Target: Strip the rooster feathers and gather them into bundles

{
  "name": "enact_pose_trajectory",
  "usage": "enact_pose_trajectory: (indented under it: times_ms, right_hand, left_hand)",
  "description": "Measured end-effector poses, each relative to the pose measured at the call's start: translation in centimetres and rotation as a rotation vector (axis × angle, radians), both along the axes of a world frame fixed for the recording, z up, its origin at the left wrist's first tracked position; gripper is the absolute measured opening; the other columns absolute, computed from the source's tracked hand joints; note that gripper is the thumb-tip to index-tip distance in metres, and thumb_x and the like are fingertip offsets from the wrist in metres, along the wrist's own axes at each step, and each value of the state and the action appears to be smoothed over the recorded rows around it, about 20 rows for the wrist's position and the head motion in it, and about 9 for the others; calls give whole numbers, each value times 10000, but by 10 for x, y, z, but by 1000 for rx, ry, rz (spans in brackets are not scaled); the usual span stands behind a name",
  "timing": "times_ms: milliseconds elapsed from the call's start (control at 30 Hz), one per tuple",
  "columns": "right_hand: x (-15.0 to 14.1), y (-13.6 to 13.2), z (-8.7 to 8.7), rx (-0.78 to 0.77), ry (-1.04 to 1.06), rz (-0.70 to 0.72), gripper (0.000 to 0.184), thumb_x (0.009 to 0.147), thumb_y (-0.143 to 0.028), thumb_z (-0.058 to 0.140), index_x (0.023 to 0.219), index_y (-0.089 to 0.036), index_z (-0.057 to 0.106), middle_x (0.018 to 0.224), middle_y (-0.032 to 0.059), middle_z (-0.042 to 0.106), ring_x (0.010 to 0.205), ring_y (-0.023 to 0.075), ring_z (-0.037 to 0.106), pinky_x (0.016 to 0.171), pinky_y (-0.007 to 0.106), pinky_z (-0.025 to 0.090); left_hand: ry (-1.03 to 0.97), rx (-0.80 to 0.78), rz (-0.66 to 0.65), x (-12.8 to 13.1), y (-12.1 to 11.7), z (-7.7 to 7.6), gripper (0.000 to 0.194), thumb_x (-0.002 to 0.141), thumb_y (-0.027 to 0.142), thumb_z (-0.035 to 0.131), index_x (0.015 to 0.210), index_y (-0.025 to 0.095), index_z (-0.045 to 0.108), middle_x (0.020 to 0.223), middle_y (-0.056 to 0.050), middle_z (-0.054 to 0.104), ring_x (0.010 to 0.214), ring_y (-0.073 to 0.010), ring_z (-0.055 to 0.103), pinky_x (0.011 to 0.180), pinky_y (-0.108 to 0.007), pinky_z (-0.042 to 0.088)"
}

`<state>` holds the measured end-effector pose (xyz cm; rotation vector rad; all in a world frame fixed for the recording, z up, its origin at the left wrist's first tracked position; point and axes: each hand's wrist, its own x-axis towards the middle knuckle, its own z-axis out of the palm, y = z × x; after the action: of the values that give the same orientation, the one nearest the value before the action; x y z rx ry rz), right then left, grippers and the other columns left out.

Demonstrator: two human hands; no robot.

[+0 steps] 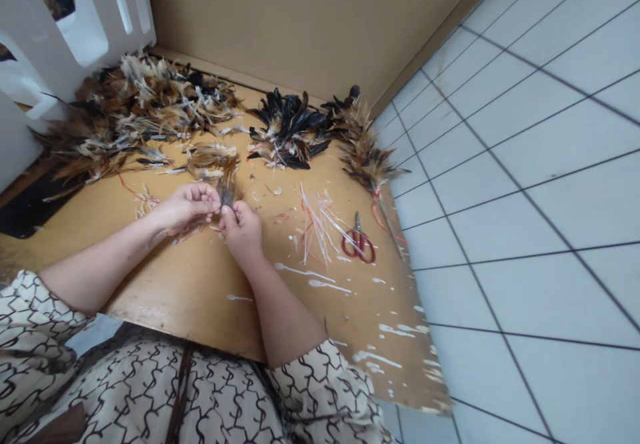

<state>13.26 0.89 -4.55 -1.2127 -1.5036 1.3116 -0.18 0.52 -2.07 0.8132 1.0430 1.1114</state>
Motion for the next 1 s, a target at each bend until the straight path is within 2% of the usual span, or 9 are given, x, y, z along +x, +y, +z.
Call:
enact_pose_trajectory:
  times_ms: [167, 300, 500, 800, 1000]
  right_hand:
    - [2, 5, -1, -46, 103, -87, 338, 707, -490, 565, 590, -213, 410, 480, -61, 480, 387, 54, 358, 397, 196, 316]
    - [2, 7, -2, -97, 178, -130, 366, 684, -517, 589, 594, -210, 411, 489, -56, 503, 386, 48, 360, 384, 185, 305]
    - [-2, 1, -1, -122, 215, -59, 365, 662, -507, 624, 596, -203, 433, 484, -61, 505, 403, 50, 398, 398, 183, 327]
    - [-1, 1, 0, -164, 240, 9, 386, 657, -516, 643, 597, -205, 423, 461, -81, 450, 383, 43, 361, 387, 184, 301]
    - [1, 2, 3, -263, 327, 134, 372, 644, -515, 665, 629, -199, 469, 474, -86, 453, 386, 41, 363, 386, 189, 278]
  left_hand:
    - [-59, -24, -12, -2, 0, 3, 199, 542, 42, 737, 663, 117, 598, 493, 35, 595, 394, -47, 495, 442, -170, 403]
    - [-69, 1, -47, 0, 0, 0, 216, 539, 41, 741, 673, 114, 589, 504, 31, 607, 402, -50, 507, 439, -171, 396]
    - [-37, 40, -44, 4, -1, -6, 292, 510, 81, 773, 676, 130, 537, 494, 17, 619, 453, -93, 566, 444, -177, 389]
    - [55, 49, -68, 2, -1, -4, 331, 504, 120, 793, 619, 149, 484, 414, 68, 542, 346, -40, 433, 381, -157, 279]
    - [-9, 88, -114, 0, -2, -7, 407, 475, 192, 837, 627, 153, 462, 468, 30, 594, 436, -105, 579, 446, -187, 374]
